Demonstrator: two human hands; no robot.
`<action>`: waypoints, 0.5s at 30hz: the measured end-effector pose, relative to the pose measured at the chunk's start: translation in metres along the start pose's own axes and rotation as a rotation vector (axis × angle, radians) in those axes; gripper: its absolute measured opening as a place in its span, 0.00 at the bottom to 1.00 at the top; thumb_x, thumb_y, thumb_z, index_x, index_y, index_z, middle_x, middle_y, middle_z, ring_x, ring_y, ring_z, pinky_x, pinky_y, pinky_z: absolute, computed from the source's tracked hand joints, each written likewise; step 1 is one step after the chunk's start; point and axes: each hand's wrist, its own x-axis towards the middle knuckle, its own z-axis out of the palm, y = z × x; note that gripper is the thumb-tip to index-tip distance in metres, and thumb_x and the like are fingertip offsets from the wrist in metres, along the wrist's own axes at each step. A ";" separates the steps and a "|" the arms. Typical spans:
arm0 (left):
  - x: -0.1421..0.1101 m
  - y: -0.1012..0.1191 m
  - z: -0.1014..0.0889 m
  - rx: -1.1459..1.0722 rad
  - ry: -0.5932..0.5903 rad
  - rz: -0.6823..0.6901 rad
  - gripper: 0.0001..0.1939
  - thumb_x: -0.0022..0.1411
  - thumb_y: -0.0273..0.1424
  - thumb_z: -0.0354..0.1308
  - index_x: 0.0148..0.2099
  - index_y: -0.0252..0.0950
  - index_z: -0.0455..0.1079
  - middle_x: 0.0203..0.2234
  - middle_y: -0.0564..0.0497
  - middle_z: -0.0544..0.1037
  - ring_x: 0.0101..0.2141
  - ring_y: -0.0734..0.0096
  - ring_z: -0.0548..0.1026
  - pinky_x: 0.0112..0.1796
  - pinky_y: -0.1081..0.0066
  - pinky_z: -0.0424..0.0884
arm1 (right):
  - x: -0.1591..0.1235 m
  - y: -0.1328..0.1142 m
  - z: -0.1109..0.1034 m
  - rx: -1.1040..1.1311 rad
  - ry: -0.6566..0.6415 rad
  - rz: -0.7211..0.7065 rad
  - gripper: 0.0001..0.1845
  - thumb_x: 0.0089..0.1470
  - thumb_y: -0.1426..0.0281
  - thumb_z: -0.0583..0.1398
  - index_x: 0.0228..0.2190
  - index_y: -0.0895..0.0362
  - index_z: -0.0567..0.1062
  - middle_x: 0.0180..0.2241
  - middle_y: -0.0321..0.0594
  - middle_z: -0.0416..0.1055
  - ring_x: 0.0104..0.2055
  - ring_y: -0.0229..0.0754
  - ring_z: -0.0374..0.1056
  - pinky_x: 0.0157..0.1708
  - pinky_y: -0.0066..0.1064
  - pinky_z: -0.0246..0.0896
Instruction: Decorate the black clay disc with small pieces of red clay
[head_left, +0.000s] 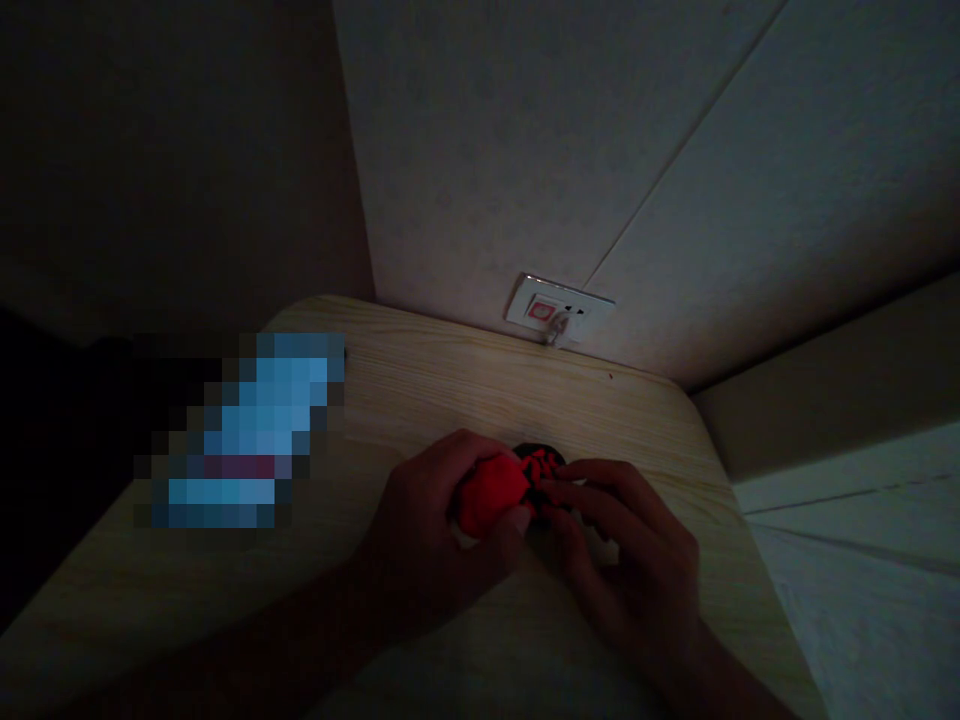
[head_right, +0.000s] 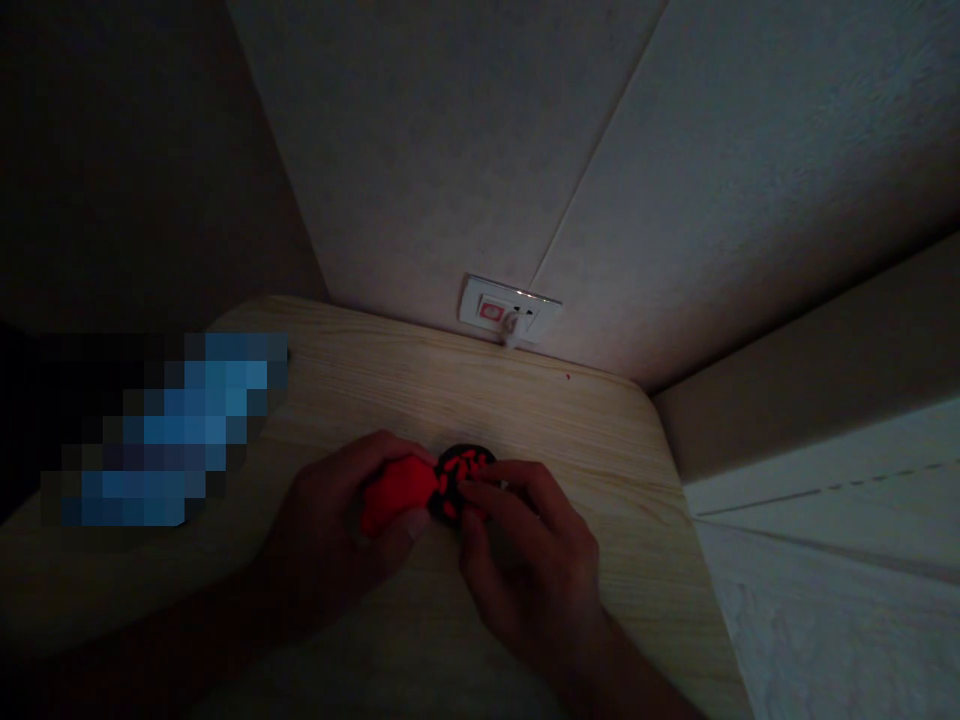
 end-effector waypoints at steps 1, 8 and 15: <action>0.000 0.000 0.000 0.000 0.001 -0.003 0.10 0.57 0.28 0.62 0.43 0.36 0.72 0.33 0.53 0.78 0.32 0.68 0.76 0.35 0.69 0.72 | 0.000 0.000 0.000 0.003 -0.002 0.000 0.13 0.58 0.79 0.62 0.45 0.58 0.79 0.44 0.46 0.73 0.40 0.39 0.75 0.37 0.29 0.76; 0.000 0.001 -0.001 -0.005 -0.012 -0.012 0.10 0.57 0.29 0.63 0.42 0.36 0.72 0.32 0.53 0.78 0.32 0.68 0.76 0.34 0.69 0.72 | -0.002 0.000 0.000 0.014 -0.029 -0.008 0.14 0.58 0.80 0.62 0.45 0.57 0.79 0.45 0.47 0.72 0.41 0.40 0.75 0.38 0.30 0.77; 0.001 0.002 0.000 -0.007 -0.005 -0.024 0.09 0.56 0.28 0.62 0.42 0.36 0.72 0.32 0.52 0.78 0.32 0.68 0.76 0.33 0.69 0.72 | -0.003 0.002 0.000 0.017 -0.033 -0.007 0.14 0.58 0.80 0.63 0.46 0.57 0.78 0.46 0.47 0.72 0.42 0.41 0.76 0.39 0.30 0.77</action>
